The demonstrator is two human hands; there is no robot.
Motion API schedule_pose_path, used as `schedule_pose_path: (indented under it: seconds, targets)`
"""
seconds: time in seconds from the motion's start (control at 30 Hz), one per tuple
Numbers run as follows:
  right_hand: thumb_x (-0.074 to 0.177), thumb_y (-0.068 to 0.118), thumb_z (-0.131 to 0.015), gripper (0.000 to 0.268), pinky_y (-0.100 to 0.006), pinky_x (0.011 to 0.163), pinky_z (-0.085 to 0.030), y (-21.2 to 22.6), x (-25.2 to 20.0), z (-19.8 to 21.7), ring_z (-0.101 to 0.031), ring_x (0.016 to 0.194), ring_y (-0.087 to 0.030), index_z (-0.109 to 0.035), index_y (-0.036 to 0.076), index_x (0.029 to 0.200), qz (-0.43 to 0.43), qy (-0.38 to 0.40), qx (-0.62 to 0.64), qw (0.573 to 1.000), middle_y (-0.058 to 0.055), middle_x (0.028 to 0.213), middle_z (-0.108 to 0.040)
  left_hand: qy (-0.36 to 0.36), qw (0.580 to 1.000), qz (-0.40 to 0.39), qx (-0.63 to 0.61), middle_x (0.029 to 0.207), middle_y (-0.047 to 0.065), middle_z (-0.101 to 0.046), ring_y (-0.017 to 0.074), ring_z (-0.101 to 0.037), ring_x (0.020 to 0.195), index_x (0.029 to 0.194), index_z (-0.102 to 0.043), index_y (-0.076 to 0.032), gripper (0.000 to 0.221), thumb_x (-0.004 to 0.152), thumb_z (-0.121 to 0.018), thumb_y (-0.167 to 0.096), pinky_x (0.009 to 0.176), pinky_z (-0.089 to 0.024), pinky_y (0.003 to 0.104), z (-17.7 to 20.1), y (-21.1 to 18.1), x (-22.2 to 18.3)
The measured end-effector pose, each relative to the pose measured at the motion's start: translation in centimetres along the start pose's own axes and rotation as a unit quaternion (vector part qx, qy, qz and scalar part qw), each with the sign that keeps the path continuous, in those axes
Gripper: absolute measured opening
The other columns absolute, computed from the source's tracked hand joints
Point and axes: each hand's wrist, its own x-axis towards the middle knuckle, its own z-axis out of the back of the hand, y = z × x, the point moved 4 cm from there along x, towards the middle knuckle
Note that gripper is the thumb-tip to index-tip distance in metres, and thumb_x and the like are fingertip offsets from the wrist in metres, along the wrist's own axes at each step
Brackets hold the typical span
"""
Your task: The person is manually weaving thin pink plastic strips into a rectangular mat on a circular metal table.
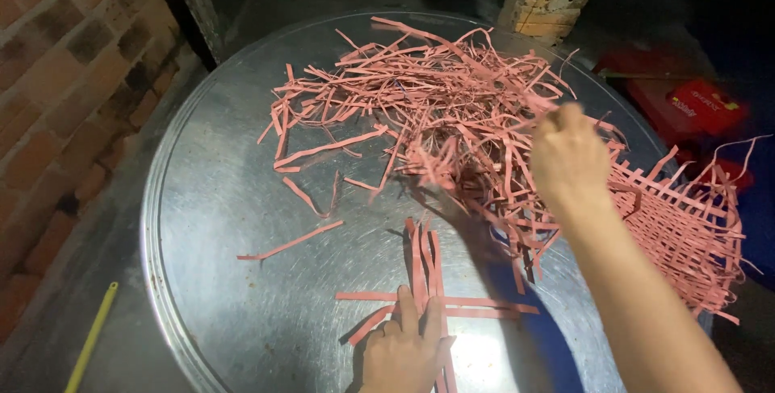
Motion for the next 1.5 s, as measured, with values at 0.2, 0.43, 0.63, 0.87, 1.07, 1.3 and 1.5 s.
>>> schedule_pose_path:
  seconds: [0.2,0.43,0.63,0.87,1.07,1.3,1.5]
  targets:
    - [0.1,0.019,-0.042,0.031,-0.051,0.064,-0.048,-3.9,-0.3,1.7,-0.056,0.072,-0.04,-0.055,-0.008,0.094,0.008,-0.185,0.079,0.98,-0.022,0.11,-0.046,0.019,1.0,-0.004,-0.002,0.108,0.025,-0.054,0.02,-0.052,0.037,0.114,-0.05,-0.021,0.071,0.062,-0.07,-0.065,0.028,-0.041,0.029,-0.4,-0.2,-0.2]
    - [0.089,-0.008,-0.069,0.029,-0.035,0.063,-0.056,-4.2,-2.6,2.3,-0.055,0.082,-0.029,-0.056,-0.017,0.114,0.197,-0.437,0.082,0.874,-0.019,0.114,-0.034,0.01,1.0,-0.004,-0.017,0.109,0.025,-0.051,0.0323,-0.055,0.07,0.114,-0.045,-0.017,0.076,0.06,-0.073,-0.063,0.047,-0.046,0.037,-0.4,-0.4,-0.3]
    - [0.096,0.0,-0.054,0.018,-0.035,0.067,-0.05,-4.2,-2.6,2.3,-0.051,0.089,-0.028,-0.067,-0.012,0.102,0.187,-0.49,0.127,0.842,-0.02,0.103,-0.046,-0.024,0.999,-0.024,-0.02,0.11,0.029,-0.051,0.0356,-0.051,0.085,0.112,-0.053,-0.015,0.07,0.062,-0.071,-0.06,0.065,-0.04,0.041,-0.8,-0.4,-0.8]
    - [0.083,-0.014,-0.067,0.001,-0.034,0.066,-0.051,-4.5,-1.9,1.9,-0.053,0.078,-0.027,-0.066,-0.015,0.083,0.152,-0.518,0.242,0.806,-0.02,0.095,-0.047,-0.009,0.999,-0.026,-0.028,0.103,0.029,-0.055,0.0388,-0.053,0.088,0.107,-0.053,-0.015,0.069,0.059,-0.073,-0.06,0.065,-0.042,0.046,-0.1,-0.3,-0.3]
    - [0.082,-0.025,-0.064,0.02,-0.032,0.058,-0.052,-2.6,-3.2,3.2,-0.054,0.082,-0.033,-0.049,-0.012,0.085,0.268,-0.566,0.172,0.76,-0.026,0.089,-0.051,-0.01,0.999,-0.032,-0.015,0.103,0.03,-0.056,0.0382,-0.054,0.087,0.111,-0.053,-0.015,0.065,0.067,-0.068,-0.06,0.068,-0.042,0.047,-0.3,-0.3,-0.5]
    - [0.088,-0.028,-0.05,0.01,-0.043,0.063,-0.059,-2.5,-3.0,2.7,-0.063,0.077,-0.043,-0.054,-0.02,0.092,0.351,-0.504,0.268,0.742,-0.025,0.114,-0.039,0.009,0.999,-0.037,-0.027,0.102,0.031,-0.055,0.0396,-0.053,0.085,0.109,-0.052,-0.013,0.059,0.072,-0.065,-0.056,0.07,-0.041,0.049,0.6,-0.3,0.0]
    - [0.093,-0.006,-0.054,0.001,-0.051,0.081,-0.041,-2.2,-4.0,3.1,-0.055,0.08,-0.033,-0.055,-0.005,0.094,0.347,-0.502,0.215,0.763,-0.021,0.086,-0.055,0.008,1.0,-0.023,0.007,0.099,0.019,-0.053,0.0338,-0.053,0.084,0.105,-0.052,-0.014,0.064,0.065,-0.068,-0.06,0.072,-0.041,0.047,2.0,-0.1,0.8]
